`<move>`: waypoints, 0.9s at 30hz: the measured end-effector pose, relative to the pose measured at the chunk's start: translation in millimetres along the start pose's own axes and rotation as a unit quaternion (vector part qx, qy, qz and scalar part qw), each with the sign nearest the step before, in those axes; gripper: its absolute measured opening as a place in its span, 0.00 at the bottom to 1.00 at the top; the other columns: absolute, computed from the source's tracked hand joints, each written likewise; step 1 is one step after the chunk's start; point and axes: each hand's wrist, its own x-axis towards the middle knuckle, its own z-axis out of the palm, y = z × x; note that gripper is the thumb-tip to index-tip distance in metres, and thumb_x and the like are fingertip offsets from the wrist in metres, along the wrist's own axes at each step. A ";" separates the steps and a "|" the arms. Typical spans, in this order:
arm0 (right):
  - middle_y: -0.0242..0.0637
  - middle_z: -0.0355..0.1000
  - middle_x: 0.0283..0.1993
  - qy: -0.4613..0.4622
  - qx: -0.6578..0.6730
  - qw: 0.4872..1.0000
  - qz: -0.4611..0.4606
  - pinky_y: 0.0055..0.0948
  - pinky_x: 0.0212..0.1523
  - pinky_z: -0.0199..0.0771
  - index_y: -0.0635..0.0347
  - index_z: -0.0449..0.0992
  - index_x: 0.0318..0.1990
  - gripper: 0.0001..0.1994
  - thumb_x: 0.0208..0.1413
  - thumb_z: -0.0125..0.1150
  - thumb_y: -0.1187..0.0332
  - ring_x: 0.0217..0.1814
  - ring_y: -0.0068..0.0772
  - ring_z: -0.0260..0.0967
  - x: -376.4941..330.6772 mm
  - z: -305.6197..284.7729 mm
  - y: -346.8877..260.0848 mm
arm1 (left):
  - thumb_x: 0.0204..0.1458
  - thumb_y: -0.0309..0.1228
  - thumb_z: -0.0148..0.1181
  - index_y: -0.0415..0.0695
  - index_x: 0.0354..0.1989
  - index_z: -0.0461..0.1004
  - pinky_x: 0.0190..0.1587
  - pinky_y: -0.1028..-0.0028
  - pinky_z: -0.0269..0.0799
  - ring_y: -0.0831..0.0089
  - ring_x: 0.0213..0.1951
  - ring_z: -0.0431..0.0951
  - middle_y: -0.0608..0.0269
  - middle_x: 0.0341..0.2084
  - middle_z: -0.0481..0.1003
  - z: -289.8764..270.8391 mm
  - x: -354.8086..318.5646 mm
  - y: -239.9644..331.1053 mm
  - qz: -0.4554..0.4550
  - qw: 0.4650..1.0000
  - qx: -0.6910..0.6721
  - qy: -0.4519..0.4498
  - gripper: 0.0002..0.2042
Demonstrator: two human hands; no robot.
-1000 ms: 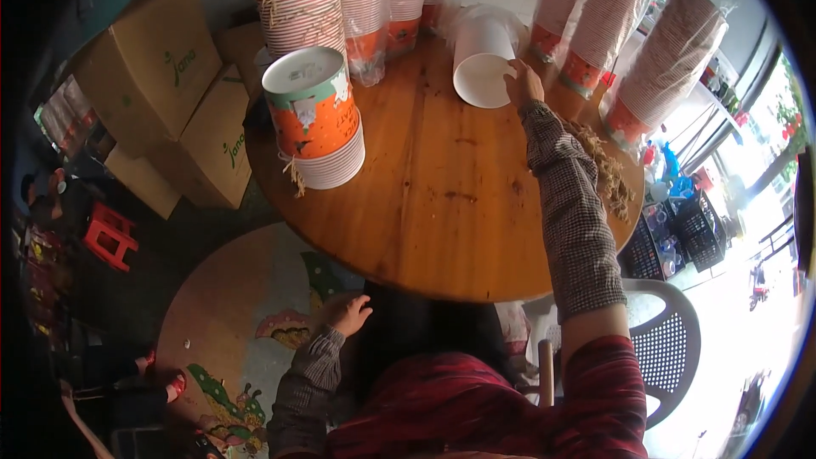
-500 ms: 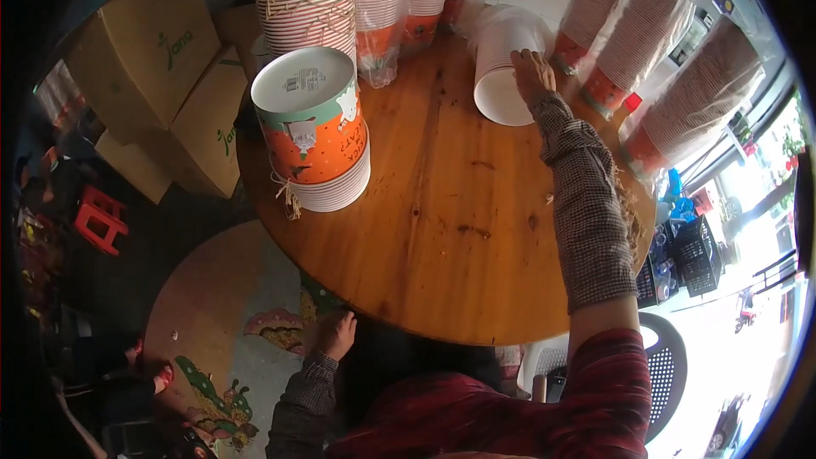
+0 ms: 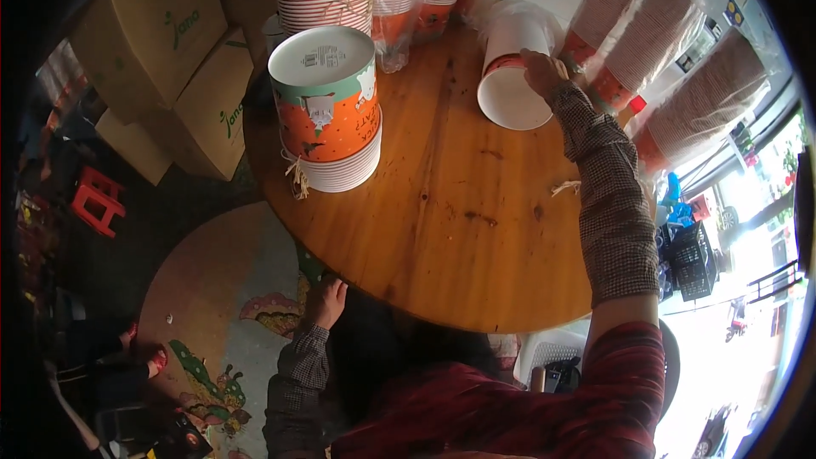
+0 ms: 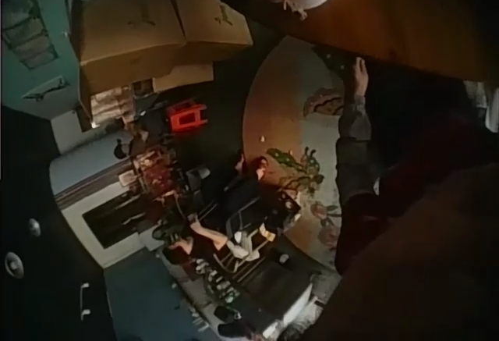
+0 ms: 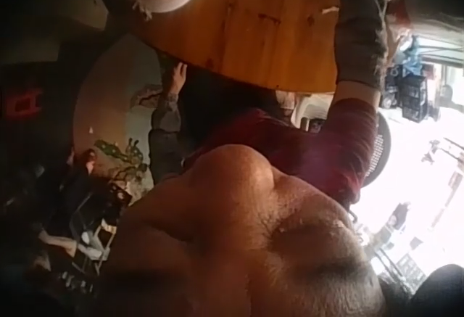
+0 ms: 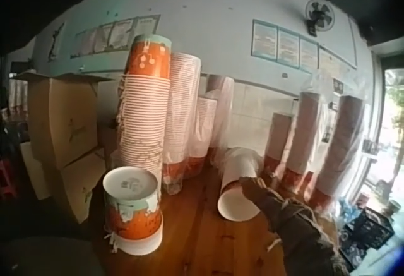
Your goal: Threading thin wire or string through pre-punched holes in the rim of decorative Halloween paper buckets to create handles.
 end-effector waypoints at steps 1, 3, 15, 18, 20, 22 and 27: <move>0.48 0.73 0.38 -0.021 0.023 0.999 -0.013 0.48 0.39 0.72 0.56 0.67 0.41 0.09 0.51 0.47 0.69 0.41 0.52 0.72 -5.3 -3.7 -0.2 | 0.55 0.34 0.52 0.41 0.30 0.70 0.29 0.62 0.69 0.55 0.29 0.73 0.53 0.27 0.72 -1.7 1.0 0.7 -0.002 1.000 -0.025 -0.016 0.09; 0.49 0.73 0.36 -0.021 0.044 0.999 0.005 0.50 0.38 0.71 0.56 0.67 0.40 0.10 0.50 0.48 0.68 0.40 0.54 0.72 -15.5 -23.5 -8.7 | 0.55 0.34 0.52 0.41 0.31 0.70 0.29 0.62 0.69 0.55 0.29 0.73 0.53 0.27 0.72 -6.3 0.8 3.6 -0.007 0.998 -0.048 -0.031 0.09; 0.42 0.74 0.30 -0.160 0.482 0.861 -0.042 0.32 0.35 0.73 0.60 0.72 0.44 0.16 0.45 0.58 0.69 0.33 0.31 0.73 -155.1 -79.8 -47.3 | 0.54 0.30 0.55 0.42 0.39 0.73 0.33 0.67 0.71 0.59 0.33 0.77 0.53 0.30 0.76 -2.2 -30.5 11.4 -0.062 0.991 -0.111 -0.035 0.08; 0.44 0.74 0.33 -0.150 0.413 0.895 -0.078 0.32 0.37 0.73 0.60 0.72 0.45 0.16 0.48 0.57 0.67 0.36 0.35 0.74 -178.1 -77.3 -56.3 | 0.53 0.29 0.55 0.42 0.39 0.74 0.35 0.68 0.72 0.60 0.34 0.77 0.54 0.31 0.76 -4.4 -41.8 30.6 -0.032 0.992 -0.124 -0.012 0.07; 0.43 0.75 0.34 -0.147 0.438 0.884 -0.074 0.32 0.36 0.74 0.60 0.72 0.45 0.15 0.50 0.56 0.65 0.35 0.34 0.74 -182.4 -81.1 -66.7 | 0.53 0.29 0.55 0.42 0.38 0.75 0.35 0.70 0.72 0.63 0.34 0.77 0.55 0.31 0.76 -7.8 -59.0 37.7 -0.044 0.984 -0.172 0.000 0.07; 0.42 0.75 0.35 -0.148 0.461 0.872 -0.076 0.32 0.35 0.74 0.59 0.73 0.44 0.14 0.52 0.56 0.64 0.34 0.34 0.74 -188.7 -89.2 -63.0 | 0.53 0.30 0.55 0.43 0.39 0.75 0.35 0.70 0.72 0.65 0.34 0.77 0.56 0.31 0.76 -11.8 -71.6 40.0 -0.070 0.985 -0.159 -0.011 0.08; 0.34 0.75 0.28 -0.118 0.609 0.763 0.184 0.27 0.25 0.72 0.59 0.78 0.34 0.10 0.53 0.56 0.62 0.26 0.25 0.73 -207.0 -38.7 16.1 | 0.53 0.31 0.55 0.42 0.40 0.75 0.34 0.71 0.71 0.66 0.32 0.75 0.56 0.31 0.76 -9.6 -84.1 55.4 -0.086 0.985 -0.146 -0.043 0.09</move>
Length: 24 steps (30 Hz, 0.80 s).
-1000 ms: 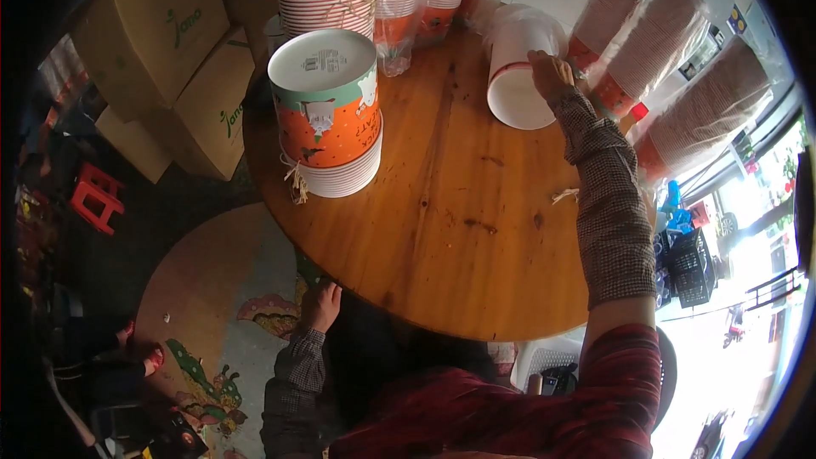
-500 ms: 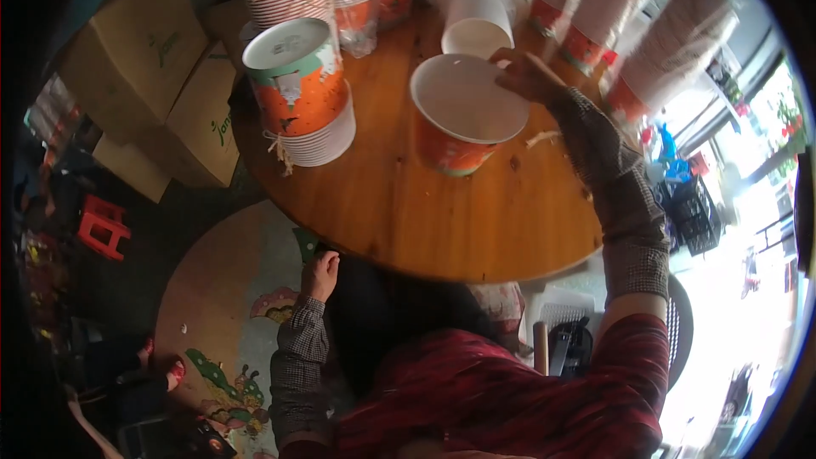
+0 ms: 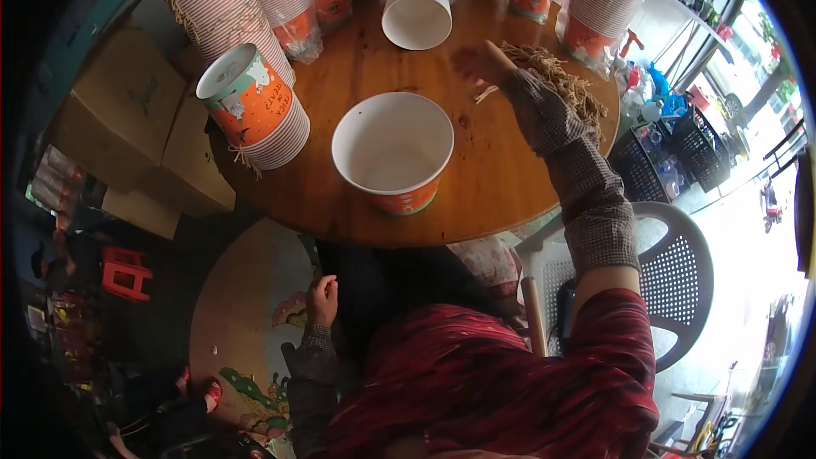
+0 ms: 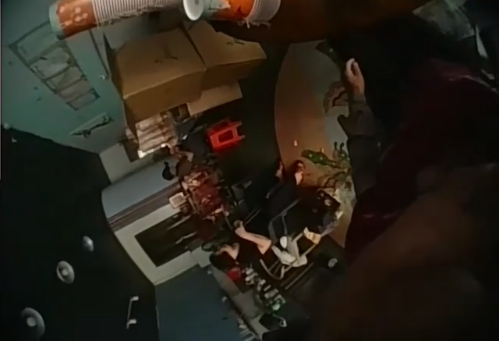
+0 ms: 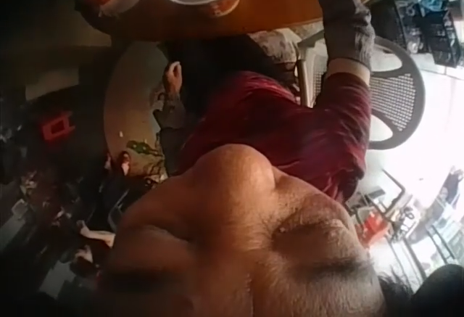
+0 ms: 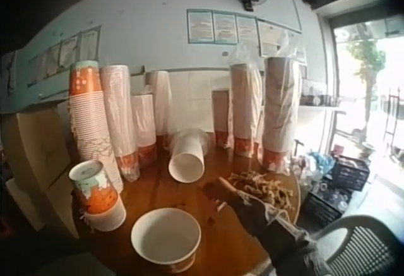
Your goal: Threading thin wire or string through pre-punched holes in the rim of decorative Halloween paper buckets to create handles.
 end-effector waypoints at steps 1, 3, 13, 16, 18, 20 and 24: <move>0.35 0.74 0.25 0.037 -0.089 0.995 -0.023 0.29 0.25 0.72 0.59 0.78 0.33 0.09 0.51 0.58 0.63 0.26 0.30 0.73 -0.7 -4.4 23.8 | 0.53 0.31 0.55 0.42 0.40 0.75 0.34 0.71 0.71 0.66 0.32 0.75 0.56 0.31 0.76 0.4 -4.2 -0.6 -0.004 1.000 0.001 0.003 0.09; 0.38 0.74 0.26 0.083 -0.196 0.976 -0.039 0.34 0.29 0.72 0.59 0.78 0.33 0.09 0.47 0.60 0.65 0.30 0.39 0.73 -13.2 -13.2 64.8 | 0.54 0.32 0.55 0.42 0.41 0.74 0.34 0.71 0.70 0.67 0.32 0.75 0.56 0.30 0.75 2.6 -8.0 0.0 -0.003 1.000 0.023 -0.004 0.10; 0.38 0.68 0.47 0.262 -0.306 0.915 0.022 0.40 0.45 0.69 0.55 0.77 0.37 0.11 0.51 0.57 0.61 0.48 0.44 0.67 -43.5 8.4 125.1 | 0.55 0.32 0.55 0.41 0.42 0.73 0.36 0.70 0.71 0.67 0.35 0.76 0.56 0.31 0.76 10.1 -28.7 4.2 -0.038 0.996 -0.042 -0.076 0.11; 0.37 0.68 0.48 0.259 -0.281 0.924 -0.024 0.39 0.44 0.69 0.57 0.77 0.35 0.11 0.51 0.56 0.61 0.47 0.42 0.68 -49.7 12.6 128.0 | 0.55 0.30 0.55 0.41 0.41 0.74 0.35 0.71 0.72 0.68 0.35 0.77 0.56 0.32 0.76 20.1 -27.7 20.9 -0.015 0.995 0.008 -0.094 0.09; 0.37 0.69 0.44 0.235 -0.285 0.928 -0.055 0.37 0.41 0.70 0.57 0.77 0.36 0.10 0.51 0.57 0.63 0.43 0.41 0.70 -61.7 11.7 128.9 | 0.54 0.28 0.55 0.40 0.40 0.74 0.34 0.71 0.72 0.66 0.34 0.77 0.55 0.32 0.76 24.8 -18.7 63.7 0.070 0.992 -0.037 -0.101 0.08; 0.40 0.72 0.36 0.185 -0.244 0.943 -0.133 0.32 0.34 0.71 0.59 0.77 0.37 0.08 0.50 0.59 0.67 0.34 0.41 0.73 -75.0 24.2 120.5 | 0.53 0.26 0.56 0.40 0.39 0.74 0.34 0.71 0.72 0.62 0.33 0.77 0.54 0.31 0.75 25.2 -16.9 106.5 0.118 0.987 -0.056 -0.096 0.07; 0.43 0.74 0.31 0.148 -0.130 0.970 -0.142 0.34 0.34 0.72 0.61 0.77 0.35 0.09 0.50 0.59 0.66 0.34 0.43 0.73 -128.6 50.2 85.2 | 0.51 0.23 0.57 0.39 0.37 0.74 0.35 0.68 0.72 0.58 0.34 0.77 0.54 0.30 0.75 22.9 -12.4 197.2 0.219 0.959 -0.115 -0.138 0.06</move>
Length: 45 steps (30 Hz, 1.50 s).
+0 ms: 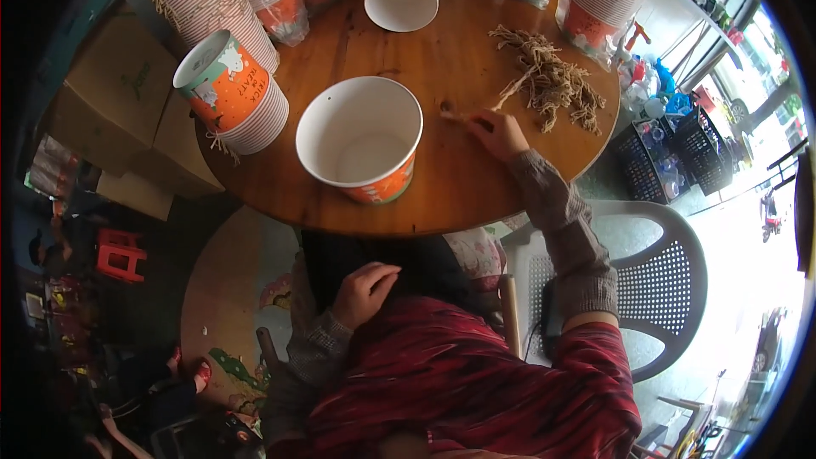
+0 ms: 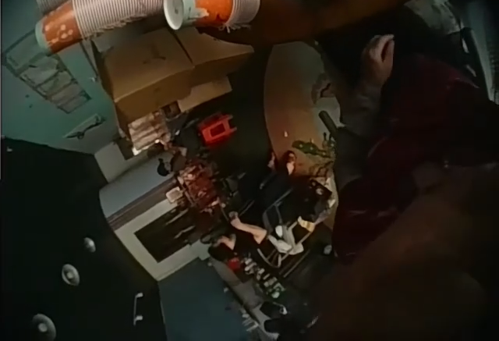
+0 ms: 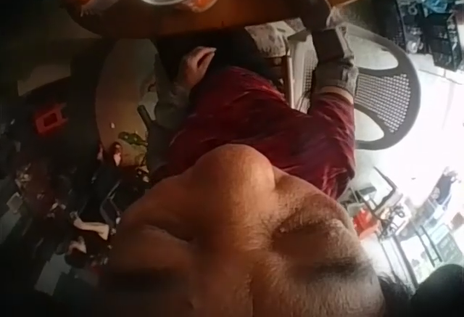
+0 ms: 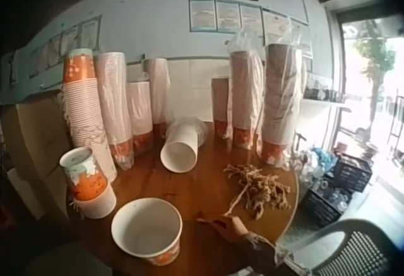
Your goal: Threading thin wire or string through pre-punched holes in the rim of decorative Halloween paper buckets to create handles.
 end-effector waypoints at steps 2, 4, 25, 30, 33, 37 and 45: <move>0.45 0.74 0.29 -0.031 0.026 0.999 0.008 0.31 0.31 0.71 0.62 0.77 0.34 0.09 0.50 0.59 0.66 0.31 0.43 0.74 -22.0 -4.3 -19.2 | 0.50 0.22 0.57 0.38 0.36 0.74 0.35 0.69 0.72 0.59 0.33 0.77 0.54 0.30 0.75 5.7 22.3 20.9 0.048 0.999 0.000 -0.005 0.06; 0.45 0.73 0.29 -0.037 0.042 0.998 -0.005 0.30 0.30 0.71 0.61 0.77 0.34 0.09 0.50 0.60 0.66 0.28 0.41 0.73 -42.7 -8.0 -19.3 | 0.49 0.21 0.58 0.39 0.36 0.74 0.35 0.69 0.72 0.58 0.33 0.77 0.53 0.30 0.75 16.5 42.7 29.5 0.111 0.994 -0.006 -0.017 0.06; 0.31 0.74 0.29 0.001 0.226 0.967 0.119 0.18 0.32 0.70 0.68 0.76 0.37 0.08 0.54 0.59 0.72 0.31 0.18 0.69 -84.5 -18.7 -19.1 | 0.53 0.21 0.51 0.33 0.45 0.69 0.32 0.78 0.75 0.74 0.30 0.79 0.57 0.33 0.76 110.5 186.8 27.7 -0.086 0.962 -0.260 -0.012 0.12; 0.20 0.60 0.20 0.307 0.512 0.780 0.187 0.13 0.17 0.50 0.61 0.74 0.37 0.06 0.58 0.56 0.68 0.18 0.11 0.51 -70.5 -31.1 6.0 | 0.52 0.21 0.48 0.34 0.36 0.72 0.23 0.77 0.75 0.73 0.22 0.79 0.57 0.29 0.76 101.2 178.4 27.2 -0.112 0.971 -0.203 -0.057 0.07; 0.21 0.61 0.21 0.253 0.507 0.803 0.186 0.14 0.17 0.51 0.62 0.74 0.38 0.07 0.58 0.56 0.68 0.18 0.11 0.52 -70.6 -29.1 0.8 | 0.53 0.22 0.50 0.35 0.39 0.72 0.23 0.78 0.74 0.76 0.22 0.78 0.58 0.31 0.75 102.6 174.3 19.6 -0.093 0.966 -0.242 -0.007 0.08; 0.21 0.62 0.20 0.185 0.467 0.848 0.173 0.14 0.18 0.52 0.62 0.74 0.38 0.07 0.58 0.56 0.68 0.17 0.11 0.51 -76.4 -31.4 -5.8 | 0.54 0.26 0.53 0.36 0.43 0.71 0.24 0.79 0.74 0.77 0.22 0.76 0.59 0.33 0.75 104.9 180.6 24.8 -0.081 0.955 -0.285 0.005 0.10; 0.25 0.71 0.24 0.070 0.447 0.880 0.142 0.15 0.25 0.65 0.64 0.76 0.33 0.06 0.57 0.57 0.71 0.23 0.14 0.65 -74.5 -29.6 -9.5 | 0.55 0.31 0.55 0.37 0.40 0.72 0.26 0.80 0.73 0.79 0.22 0.75 0.63 0.27 0.75 115.5 213.6 33.8 -0.140 0.909 -0.387 -0.057 0.10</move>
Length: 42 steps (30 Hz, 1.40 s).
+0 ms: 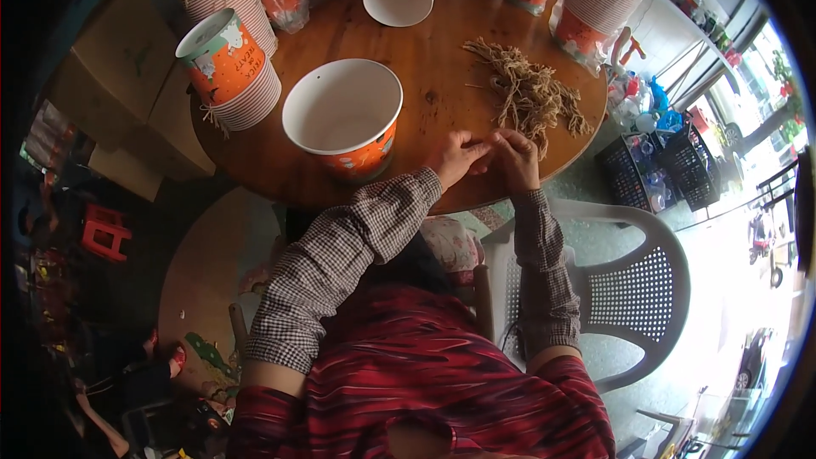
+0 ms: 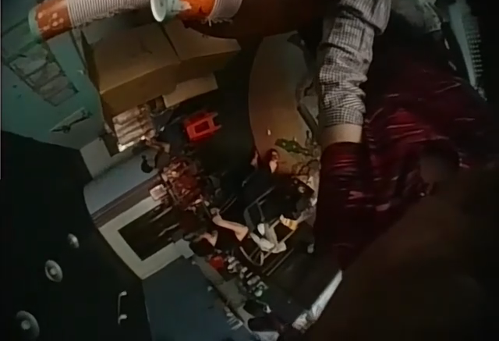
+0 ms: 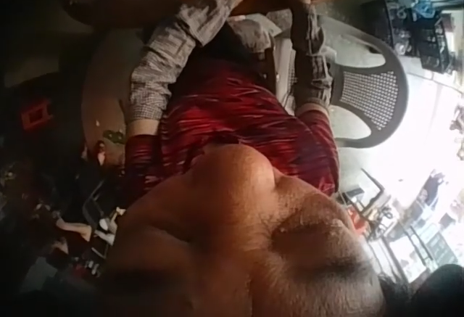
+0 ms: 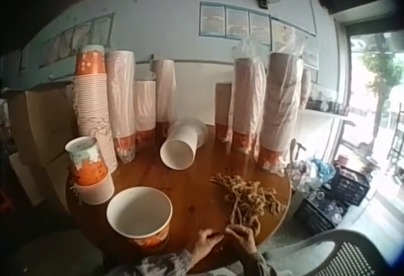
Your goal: Threading thin wire or string through pre-punched holes in the rim of decorative Halloween paper buckets to create handles.
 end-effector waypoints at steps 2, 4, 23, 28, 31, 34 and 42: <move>0.26 0.71 0.23 -0.020 -0.023 0.999 -0.009 0.16 0.25 0.66 0.65 0.76 0.33 0.07 0.57 0.57 0.70 0.25 0.15 0.67 0.9 0.4 -1.6 | 0.56 0.32 0.55 0.37 0.38 0.73 0.26 0.81 0.73 0.81 0.23 0.74 0.65 0.25 0.75 -3.7 1.4 1.5 -0.005 0.999 0.040 -0.012 0.10; 0.27 0.72 0.24 -0.017 -0.232 0.972 -0.019 0.16 0.25 0.66 0.66 0.76 0.33 0.08 0.57 0.57 0.69 0.26 0.14 0.68 6.2 1.1 -1.3 | 0.56 0.31 0.55 0.37 0.33 0.74 0.23 0.81 0.71 0.81 0.21 0.73 0.64 0.23 0.75 -7.0 -9.7 0.4 0.021 0.998 0.066 -0.007 0.09; 0.39 0.73 0.37 0.035 -0.459 0.865 -0.200 0.29 0.37 0.71 0.62 0.75 0.38 0.07 0.56 0.52 0.72 0.36 0.35 0.72 93.5 -19.0 8.5 | 0.52 0.27 0.55 0.39 0.30 0.72 0.34 0.69 0.70 0.60 0.30 0.75 0.53 0.25 0.73 -90.9 -283.8 48.5 0.041 0.957 0.286 -0.038 0.04; 0.33 0.73 0.31 -0.263 -0.198 0.933 0.145 0.18 0.24 0.69 0.65 0.74 0.41 0.10 0.61 0.49 0.68 0.23 0.18 0.68 -76.0 156.2 -72.8 | 0.50 0.26 0.56 0.37 0.29 0.72 0.33 0.69 0.70 0.58 0.30 0.76 0.52 0.25 0.74 -92.8 -264.0 49.5 0.118 0.932 0.342 0.006 0.04; 0.35 0.72 0.30 -0.315 -0.023 0.917 0.243 0.17 0.20 0.69 0.66 0.70 0.46 0.15 0.64 0.44 0.63 0.21 0.20 0.70 -113.0 184.4 -48.8 | 0.49 0.25 0.57 0.37 0.28 0.73 0.31 0.70 0.70 0.62 0.28 0.77 0.54 0.24 0.74 -97.4 -264.8 50.2 0.136 0.925 0.345 0.079 0.04; 0.34 0.71 0.29 -0.321 0.041 0.900 0.292 0.18 0.22 0.70 0.66 0.69 0.44 0.14 0.64 0.45 0.62 0.23 0.21 0.70 -118.9 193.4 -23.4 | 0.50 0.23 0.56 0.37 0.27 0.70 0.27 0.68 0.68 0.56 0.26 0.75 0.50 0.22 0.71 -102.2 -282.3 67.3 0.111 0.910 0.385 0.106 0.03; 0.23 0.65 0.21 -0.323 0.009 0.924 0.206 0.14 0.21 0.57 0.62 0.74 0.35 0.06 0.57 0.58 0.69 0.20 0.11 0.59 -149.7 222.0 -11.9 | 0.53 0.25 0.55 0.36 0.29 0.71 0.23 0.77 0.64 0.76 0.21 0.71 0.61 0.20 0.71 -116.1 -311.1 52.0 0.182 0.873 0.426 0.150 0.05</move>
